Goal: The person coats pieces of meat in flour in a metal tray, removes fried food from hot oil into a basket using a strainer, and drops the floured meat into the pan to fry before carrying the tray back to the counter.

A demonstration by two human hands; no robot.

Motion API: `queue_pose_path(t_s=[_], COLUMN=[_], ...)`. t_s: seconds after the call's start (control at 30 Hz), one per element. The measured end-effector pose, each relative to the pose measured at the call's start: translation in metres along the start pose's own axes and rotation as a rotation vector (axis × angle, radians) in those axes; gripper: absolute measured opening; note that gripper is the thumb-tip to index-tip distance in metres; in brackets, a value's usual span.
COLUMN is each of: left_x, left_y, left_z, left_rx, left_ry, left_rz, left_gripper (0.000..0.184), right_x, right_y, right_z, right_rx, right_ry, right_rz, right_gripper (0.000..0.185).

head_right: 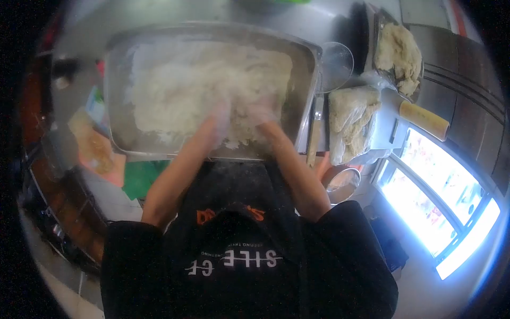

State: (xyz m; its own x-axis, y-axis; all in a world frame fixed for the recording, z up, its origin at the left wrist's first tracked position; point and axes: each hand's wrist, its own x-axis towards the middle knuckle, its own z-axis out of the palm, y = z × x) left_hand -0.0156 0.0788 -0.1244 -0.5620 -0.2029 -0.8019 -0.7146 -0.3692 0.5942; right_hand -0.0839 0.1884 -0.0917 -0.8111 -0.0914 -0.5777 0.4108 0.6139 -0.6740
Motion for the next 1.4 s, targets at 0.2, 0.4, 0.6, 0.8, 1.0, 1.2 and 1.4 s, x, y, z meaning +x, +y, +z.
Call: queue_pose_path(t_s=[0.2, 0.4, 0.6, 0.8, 1.0, 1.2, 1.4], left_x=[0.005, -0.003, -0.065, -0.047, -0.05, -0.048, -0.007], left_y=[0.019, 0.013, 0.074, 0.046, 0.046, 0.056, 0.071], left_z=[0.007, -0.037, -0.016, 0.02, 0.004, -0.015, -0.031], left_rx=[-0.095, 0.746, -0.287, -0.51, -0.385, 0.609, 1.234], left_ry=[-0.044, -0.179, -0.191, -0.221, -0.276, -0.231, -0.064], left_rz=[-0.277, 0.133, -0.332, -0.328, -0.21, 0.216, 0.582], left_gripper=[0.069, 0.033, 0.033, 0.046, 0.05, 0.045, 0.036], right_x=[0.011, -0.031, -0.048, -0.051, -0.042, -0.048, -0.011], right_y=[0.031, 0.01, -0.022, -0.002, 0.041, 0.041, -0.055], right_z=[0.0, -0.056, -0.033, 0.007, -0.037, -0.064, -0.1], right_rx=[0.263, -0.253, 0.448, 0.244, 0.266, 0.394, -0.38], right_ry=[-0.22, -0.188, -0.222, -0.21, -0.13, -0.288, -0.236], right_rz=[0.066, -0.23, 0.343, 0.373, 0.123, 0.011, 0.121], right_gripper=[0.072, 0.054, 0.058, 0.069, 0.049, 0.036, 0.063])
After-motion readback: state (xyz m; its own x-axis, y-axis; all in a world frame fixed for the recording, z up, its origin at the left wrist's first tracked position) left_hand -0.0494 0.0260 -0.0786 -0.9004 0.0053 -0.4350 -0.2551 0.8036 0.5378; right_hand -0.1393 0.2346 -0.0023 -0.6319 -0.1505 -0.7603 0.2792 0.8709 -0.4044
